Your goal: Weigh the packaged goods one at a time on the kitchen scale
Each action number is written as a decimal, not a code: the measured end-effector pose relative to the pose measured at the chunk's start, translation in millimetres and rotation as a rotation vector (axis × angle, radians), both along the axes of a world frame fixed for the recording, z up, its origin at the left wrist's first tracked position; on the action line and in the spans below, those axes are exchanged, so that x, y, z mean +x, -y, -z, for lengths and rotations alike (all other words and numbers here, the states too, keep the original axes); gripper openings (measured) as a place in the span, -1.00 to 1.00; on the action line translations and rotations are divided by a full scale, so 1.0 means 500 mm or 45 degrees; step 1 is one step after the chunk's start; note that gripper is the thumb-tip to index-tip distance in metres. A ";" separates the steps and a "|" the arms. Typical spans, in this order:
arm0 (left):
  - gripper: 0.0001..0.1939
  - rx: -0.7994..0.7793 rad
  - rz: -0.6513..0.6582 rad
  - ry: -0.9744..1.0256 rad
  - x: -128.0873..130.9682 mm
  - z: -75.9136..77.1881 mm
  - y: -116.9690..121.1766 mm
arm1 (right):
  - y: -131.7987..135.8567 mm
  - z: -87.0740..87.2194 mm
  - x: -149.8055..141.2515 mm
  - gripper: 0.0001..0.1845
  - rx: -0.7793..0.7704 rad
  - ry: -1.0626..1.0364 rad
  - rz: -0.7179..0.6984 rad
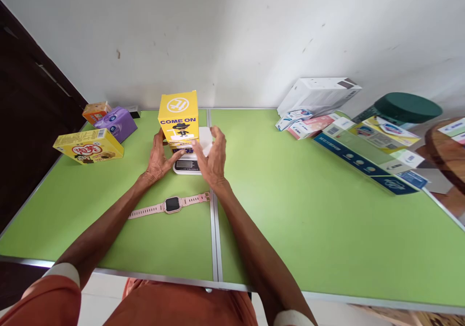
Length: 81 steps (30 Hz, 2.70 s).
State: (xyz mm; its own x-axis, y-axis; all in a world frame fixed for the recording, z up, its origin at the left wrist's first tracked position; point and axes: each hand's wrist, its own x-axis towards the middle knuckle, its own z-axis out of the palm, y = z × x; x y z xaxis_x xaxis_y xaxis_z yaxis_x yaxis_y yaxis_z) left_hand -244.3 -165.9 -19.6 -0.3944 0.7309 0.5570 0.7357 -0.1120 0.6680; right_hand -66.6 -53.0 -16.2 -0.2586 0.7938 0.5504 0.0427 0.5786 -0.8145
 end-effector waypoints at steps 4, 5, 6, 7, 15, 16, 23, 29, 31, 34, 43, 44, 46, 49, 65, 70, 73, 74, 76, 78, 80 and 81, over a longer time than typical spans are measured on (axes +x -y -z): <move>0.19 -0.023 -0.029 0.111 -0.010 0.029 0.017 | -0.029 0.034 0.056 -0.17 -0.211 -0.036 0.152; 0.19 -0.028 -0.032 0.134 -0.013 0.033 0.020 | -0.035 0.042 0.064 -0.19 -0.282 -0.045 0.178; 0.19 -0.033 -0.033 0.153 -0.016 0.037 0.021 | -0.040 0.048 0.070 -0.21 -0.346 -0.055 0.198; 0.18 -0.037 -0.032 0.168 -0.019 0.039 0.023 | -0.045 0.052 0.074 -0.23 -0.395 -0.066 0.212; 0.07 -0.031 -0.032 0.213 -0.028 0.038 0.027 | -0.054 0.060 0.075 -0.32 -0.381 -0.045 0.207; 0.06 -0.033 -0.034 0.214 -0.027 0.038 0.027 | -0.053 0.059 0.075 -0.33 -0.373 -0.041 0.201; 0.01 -0.044 -0.025 0.210 -0.022 0.034 0.029 | -0.044 0.051 0.077 -0.34 -0.370 -0.058 0.141; -0.05 -0.067 -0.009 0.203 -0.020 0.029 0.031 | -0.044 0.052 0.077 -0.39 -0.345 -0.061 0.139; -0.07 -0.077 -0.006 0.197 -0.019 0.027 0.031 | -0.045 0.052 0.078 -0.41 -0.335 -0.055 0.134; -0.12 -0.087 -0.017 0.192 -0.017 0.025 0.031 | -0.045 0.051 0.078 -0.42 -0.328 -0.050 0.122; -0.09 -0.098 -0.033 0.204 -0.009 0.019 0.029 | -0.043 0.045 0.076 -0.42 -0.357 -0.034 0.117; -0.10 -0.098 -0.032 0.206 -0.008 0.018 0.029 | -0.043 0.044 0.076 -0.42 -0.359 -0.033 0.118; -0.12 -0.099 -0.027 0.203 -0.008 0.017 0.029 | -0.043 0.044 0.077 -0.42 -0.365 -0.030 0.117; -0.11 -0.102 -0.025 0.195 -0.006 0.016 0.029 | -0.043 0.043 0.077 -0.43 -0.372 -0.029 0.113; -0.10 -0.116 0.005 0.205 -0.007 0.017 0.029 | -0.052 0.055 0.074 -0.59 -0.372 -0.037 0.114; -0.09 -0.126 0.030 0.207 -0.010 0.019 0.029 | -0.053 0.057 0.072 -0.61 -0.377 -0.046 0.128; -0.02 -0.124 0.034 0.196 -0.011 0.015 0.029 | -0.053 0.057 0.072 -0.62 -0.374 -0.040 0.126; 0.00 -0.123 0.035 0.191 -0.010 0.013 0.029 | -0.053 0.056 0.072 -0.62 -0.373 -0.037 0.129; 0.03 -0.127 0.039 0.186 -0.010 0.011 0.029 | -0.052 0.055 0.073 -0.62 -0.374 -0.031 0.137; 0.03 -0.133 0.044 0.184 -0.009 0.010 0.030 | -0.051 0.053 0.073 -0.63 -0.371 -0.025 0.141; 0.03 -0.138 0.046 0.182 -0.008 0.011 0.029 | -0.052 0.053 0.074 -0.63 -0.366 -0.017 0.140; 0.03 -0.138 0.045 0.182 -0.008 0.012 0.027 | -0.052 0.053 0.075 -0.64 -0.365 -0.013 0.139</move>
